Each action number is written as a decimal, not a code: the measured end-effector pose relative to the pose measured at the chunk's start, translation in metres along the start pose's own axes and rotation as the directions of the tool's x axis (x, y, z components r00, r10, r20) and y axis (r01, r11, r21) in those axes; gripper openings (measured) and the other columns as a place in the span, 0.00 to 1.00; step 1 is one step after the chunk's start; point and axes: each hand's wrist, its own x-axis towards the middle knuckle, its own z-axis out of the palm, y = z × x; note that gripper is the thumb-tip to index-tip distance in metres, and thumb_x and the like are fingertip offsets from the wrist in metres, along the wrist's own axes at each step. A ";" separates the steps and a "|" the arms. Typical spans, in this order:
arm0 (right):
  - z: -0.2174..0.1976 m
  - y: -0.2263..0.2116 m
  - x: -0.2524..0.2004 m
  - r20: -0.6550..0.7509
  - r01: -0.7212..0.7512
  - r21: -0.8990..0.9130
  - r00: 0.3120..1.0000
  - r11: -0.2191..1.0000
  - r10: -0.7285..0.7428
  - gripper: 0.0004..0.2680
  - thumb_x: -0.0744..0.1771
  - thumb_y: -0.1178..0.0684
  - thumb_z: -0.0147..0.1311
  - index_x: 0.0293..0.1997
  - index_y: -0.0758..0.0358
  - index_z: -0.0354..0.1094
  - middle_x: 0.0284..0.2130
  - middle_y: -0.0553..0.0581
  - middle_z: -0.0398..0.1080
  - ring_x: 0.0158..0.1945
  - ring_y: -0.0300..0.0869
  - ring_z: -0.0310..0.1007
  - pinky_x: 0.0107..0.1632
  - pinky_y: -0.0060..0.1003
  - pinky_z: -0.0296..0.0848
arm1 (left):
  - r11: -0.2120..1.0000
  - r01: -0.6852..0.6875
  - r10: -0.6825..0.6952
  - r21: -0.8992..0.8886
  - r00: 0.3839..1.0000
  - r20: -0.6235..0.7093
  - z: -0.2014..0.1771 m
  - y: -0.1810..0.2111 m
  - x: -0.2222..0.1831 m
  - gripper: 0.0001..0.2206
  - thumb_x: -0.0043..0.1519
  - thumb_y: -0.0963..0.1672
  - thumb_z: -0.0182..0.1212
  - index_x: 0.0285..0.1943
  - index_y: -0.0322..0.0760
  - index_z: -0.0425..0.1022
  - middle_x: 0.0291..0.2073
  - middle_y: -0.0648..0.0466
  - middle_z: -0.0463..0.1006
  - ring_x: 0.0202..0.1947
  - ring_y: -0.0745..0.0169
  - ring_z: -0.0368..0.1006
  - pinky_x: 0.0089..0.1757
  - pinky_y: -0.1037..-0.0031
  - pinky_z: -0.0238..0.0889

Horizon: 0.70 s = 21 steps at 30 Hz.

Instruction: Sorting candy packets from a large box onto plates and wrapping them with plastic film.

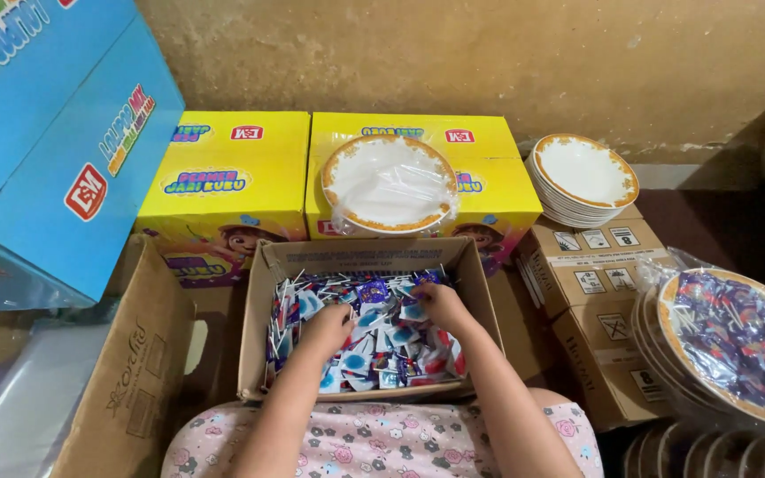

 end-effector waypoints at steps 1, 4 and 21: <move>-0.002 -0.011 -0.015 0.002 0.000 -0.002 1.000 1.000 0.000 0.12 0.66 0.60 0.49 0.49 0.50 0.79 0.43 0.66 0.76 0.36 0.55 0.82 0.31 0.41 0.86 | 1.000 0.002 -0.002 -0.002 1.000 0.000 -0.002 0.003 -0.005 0.08 0.64 0.47 0.58 0.47 0.45 0.79 0.44 0.51 0.82 0.52 0.51 0.78 0.52 0.56 0.72; -0.008 -0.045 -0.043 0.121 -0.084 0.216 0.991 0.973 0.059 0.19 0.65 0.70 0.39 0.58 0.66 0.73 0.58 0.83 0.62 0.39 0.63 0.80 0.40 0.43 0.85 | 0.997 0.010 -0.013 -0.079 0.999 -0.041 -0.017 0.013 -0.015 0.07 0.64 0.46 0.58 0.45 0.44 0.80 0.40 0.51 0.84 0.48 0.51 0.80 0.48 0.60 0.74; -0.006 0.015 -0.015 0.059 0.079 -0.700 0.997 0.710 -0.052 0.07 0.59 0.53 0.63 0.37 0.51 0.82 0.35 0.59 0.81 0.44 0.55 0.81 0.47 0.47 0.82 | 0.942 0.036 -0.073 -0.332 0.992 -0.098 -0.028 0.026 -0.019 0.17 0.65 0.41 0.58 0.64 0.41 0.75 0.48 0.40 0.82 0.48 0.45 0.80 0.41 0.63 0.81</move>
